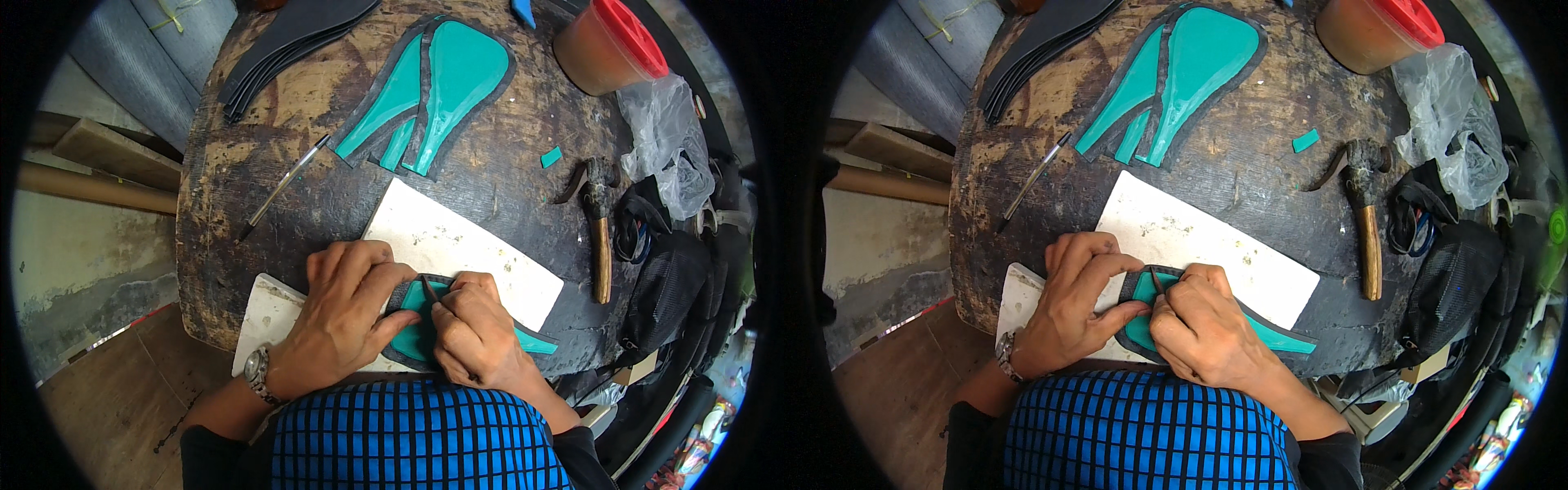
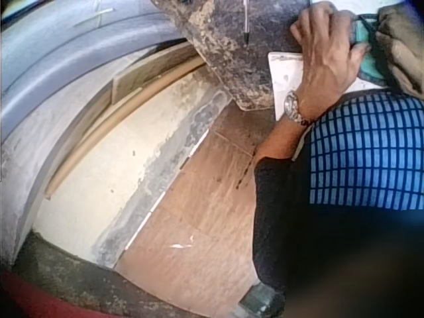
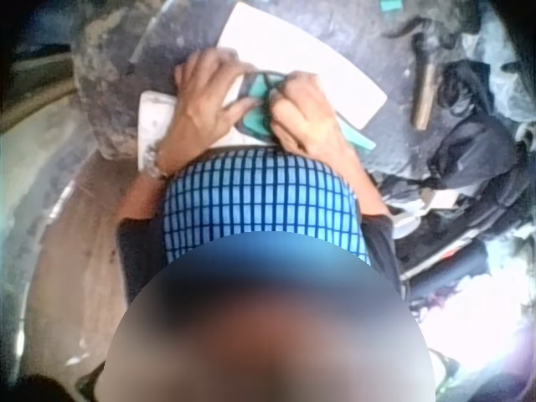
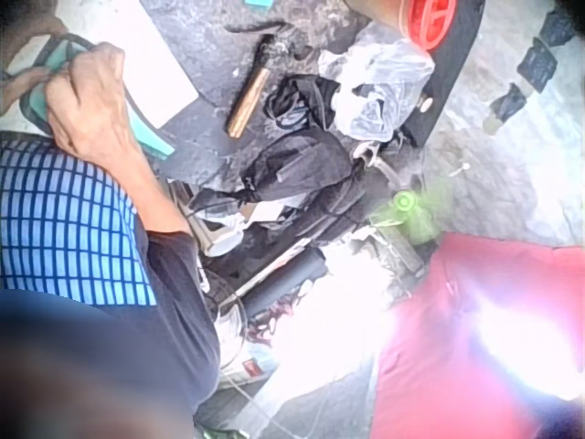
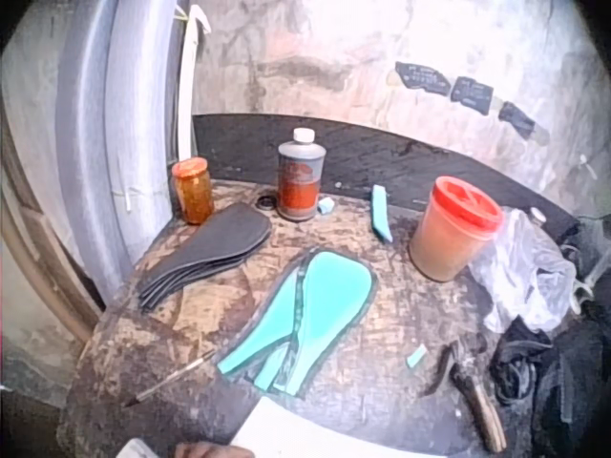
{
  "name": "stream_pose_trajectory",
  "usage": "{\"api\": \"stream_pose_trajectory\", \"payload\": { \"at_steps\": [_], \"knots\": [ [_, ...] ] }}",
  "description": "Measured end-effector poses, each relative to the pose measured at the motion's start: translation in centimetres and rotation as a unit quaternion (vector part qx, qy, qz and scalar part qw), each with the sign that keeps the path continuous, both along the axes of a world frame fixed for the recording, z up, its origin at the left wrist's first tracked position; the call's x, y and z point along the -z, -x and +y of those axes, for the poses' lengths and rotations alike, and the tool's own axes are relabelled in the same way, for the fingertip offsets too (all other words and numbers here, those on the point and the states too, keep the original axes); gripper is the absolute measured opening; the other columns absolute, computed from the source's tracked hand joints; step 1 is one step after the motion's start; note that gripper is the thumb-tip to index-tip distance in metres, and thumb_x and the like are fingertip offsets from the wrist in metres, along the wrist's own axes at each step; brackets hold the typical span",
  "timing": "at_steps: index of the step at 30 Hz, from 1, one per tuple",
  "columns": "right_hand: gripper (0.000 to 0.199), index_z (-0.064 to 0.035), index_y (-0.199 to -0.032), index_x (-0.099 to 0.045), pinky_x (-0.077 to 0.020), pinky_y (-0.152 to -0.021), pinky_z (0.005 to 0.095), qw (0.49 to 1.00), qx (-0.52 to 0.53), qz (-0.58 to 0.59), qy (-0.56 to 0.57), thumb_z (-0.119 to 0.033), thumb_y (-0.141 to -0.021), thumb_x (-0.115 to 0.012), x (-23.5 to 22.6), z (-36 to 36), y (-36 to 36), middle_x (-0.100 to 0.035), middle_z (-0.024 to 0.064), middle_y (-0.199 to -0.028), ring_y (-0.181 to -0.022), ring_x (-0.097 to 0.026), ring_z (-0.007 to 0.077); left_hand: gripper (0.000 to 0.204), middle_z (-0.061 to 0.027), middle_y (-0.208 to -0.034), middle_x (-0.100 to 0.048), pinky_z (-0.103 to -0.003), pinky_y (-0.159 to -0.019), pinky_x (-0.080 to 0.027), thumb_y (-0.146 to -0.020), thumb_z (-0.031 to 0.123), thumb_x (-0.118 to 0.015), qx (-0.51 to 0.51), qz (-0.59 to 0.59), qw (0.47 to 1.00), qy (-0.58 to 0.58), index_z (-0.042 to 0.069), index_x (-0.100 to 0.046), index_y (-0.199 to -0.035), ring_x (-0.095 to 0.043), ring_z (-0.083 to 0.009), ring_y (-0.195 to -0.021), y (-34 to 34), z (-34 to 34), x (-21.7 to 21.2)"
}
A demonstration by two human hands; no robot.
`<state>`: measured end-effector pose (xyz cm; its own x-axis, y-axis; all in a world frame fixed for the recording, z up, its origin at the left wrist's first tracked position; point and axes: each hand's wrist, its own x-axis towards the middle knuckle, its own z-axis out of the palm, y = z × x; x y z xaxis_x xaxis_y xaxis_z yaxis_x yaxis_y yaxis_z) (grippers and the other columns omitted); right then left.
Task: The person assembles a shoe insole by attaching a black border to a green insole. They use a hammer to tap the border into place and a pointed tool to press and adjust the edges. The person repeatedly flips the insole to work on different sections of the border.
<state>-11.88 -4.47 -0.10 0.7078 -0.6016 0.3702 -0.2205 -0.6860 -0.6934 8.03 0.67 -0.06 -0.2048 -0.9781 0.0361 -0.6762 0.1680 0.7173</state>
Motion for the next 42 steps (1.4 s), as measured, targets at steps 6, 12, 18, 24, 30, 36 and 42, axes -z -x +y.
{"api": "stream_pose_trajectory", "payload": {
  "at_steps": [6,12,18,24,30,36,42],
  "knots": [
    [0.020,0.0000,-0.075,-0.056,-0.0475,-0.077,0.0398,1.000,0.001,-0.004,0.008,0.002,-0.067,-0.074,0.2,0.0,-0.2,-0.046,0.0079,-0.071,-0.066,-0.051,0.0233,0.048,-0.0110,-0.114,-0.054,-0.042,-0.092,-0.034,-0.075,0.019,-0.084,-0.007,-0.011,1.000,0.014,0.005,-0.063,-0.115,-0.049,-0.0264,-0.105,0.0,0.3,0.1],
    [0.020,0.0001,-0.079,-0.058,-0.0467,-0.078,0.0402,1.000,-0.004,-0.021,0.004,0.000,-0.067,-0.075,0.2,0.0,0.0,-0.047,0.0079,-0.072,-0.067,-0.051,0.0227,0.046,-0.0102,-0.114,-0.055,-0.042,-0.092,-0.034,-0.075,0.020,-0.084,0.001,-0.020,0.999,0.041,0.004,-0.064,-0.114,-0.050,-0.0257,-0.106,0.2,0.6,0.2],
    [0.019,0.0002,-0.081,-0.060,-0.0447,-0.077,0.0392,1.000,-0.015,-0.009,-0.003,-0.001,-0.068,-0.075,0.2,0.0,-0.1,-0.047,0.0083,-0.073,-0.068,-0.050,0.0228,0.046,-0.0110,-0.114,-0.055,-0.042,-0.093,-0.033,-0.075,0.020,-0.083,-0.003,-0.020,0.999,0.041,0.004,-0.064,-0.114,-0.050,-0.0262,-0.107,0.1,0.6,0.2],
    [0.027,0.0065,-0.091,-0.061,-0.0451,-0.076,0.0414,0.999,-0.026,-0.018,-0.018,0.001,-0.064,-0.066,0.6,-0.3,0.2,-0.054,0.0135,-0.078,-0.065,-0.053,0.0269,0.043,-0.0108,-0.116,-0.054,-0.045,-0.095,-0.031,-0.078,0.022,-0.081,-0.037,-0.027,0.999,0.018,0.005,-0.063,-0.114,-0.049,-0.0261,-0.109,0.5,1.1,-0.1],
    [0.027,0.0059,-0.092,-0.061,-0.0451,-0.076,0.0416,0.998,-0.017,-0.041,-0.040,0.005,-0.065,-0.064,0.8,-0.3,0.3,-0.055,0.0136,-0.078,-0.066,-0.053,0.0270,0.039,-0.0069,-0.113,-0.055,-0.045,-0.094,-0.028,-0.083,0.023,-0.077,-0.032,-0.025,0.998,0.038,0.005,-0.062,-0.114,-0.050,-0.0227,-0.110,0.7,1.3,0.3],
    [0.020,0.0036,-0.088,-0.064,-0.0418,-0.076,0.0381,0.997,-0.016,-0.047,-0.053,0.005,-0.068,-0.070,0.5,-0.3,0.3,-0.050,0.0101,-0.079,-0.068,-0.051,0.0233,0.039,-0.0107,-0.111,-0.058,-0.044,-0.095,-0.031,-0.080,0.020,-0.079,-0.034,-0.028,0.998,0.046,0.004,-0.065,-0.112,-0.053,-0.0257,-0.105,0.8,1.6,0.2],
    [0.020,0.0031,-0.087,-0.063,-0.0411,-0.075,0.0378,0.998,-0.025,-0.032,-0.047,0.004,-0.068,-0.070,0.5,-0.2,0.2,-0.049,0.0092,-0.079,-0.067,-0.050,0.0227,0.040,-0.0098,-0.110,-0.058,-0.044,-0.094,-0.031,-0.079,0.019,-0.080,-0.034,-0.030,0.998,0.048,0.004,-0.065,-0.113,-0.053,-0.0248,-0.104,0.7,1.5,0.1]
  ]
}}
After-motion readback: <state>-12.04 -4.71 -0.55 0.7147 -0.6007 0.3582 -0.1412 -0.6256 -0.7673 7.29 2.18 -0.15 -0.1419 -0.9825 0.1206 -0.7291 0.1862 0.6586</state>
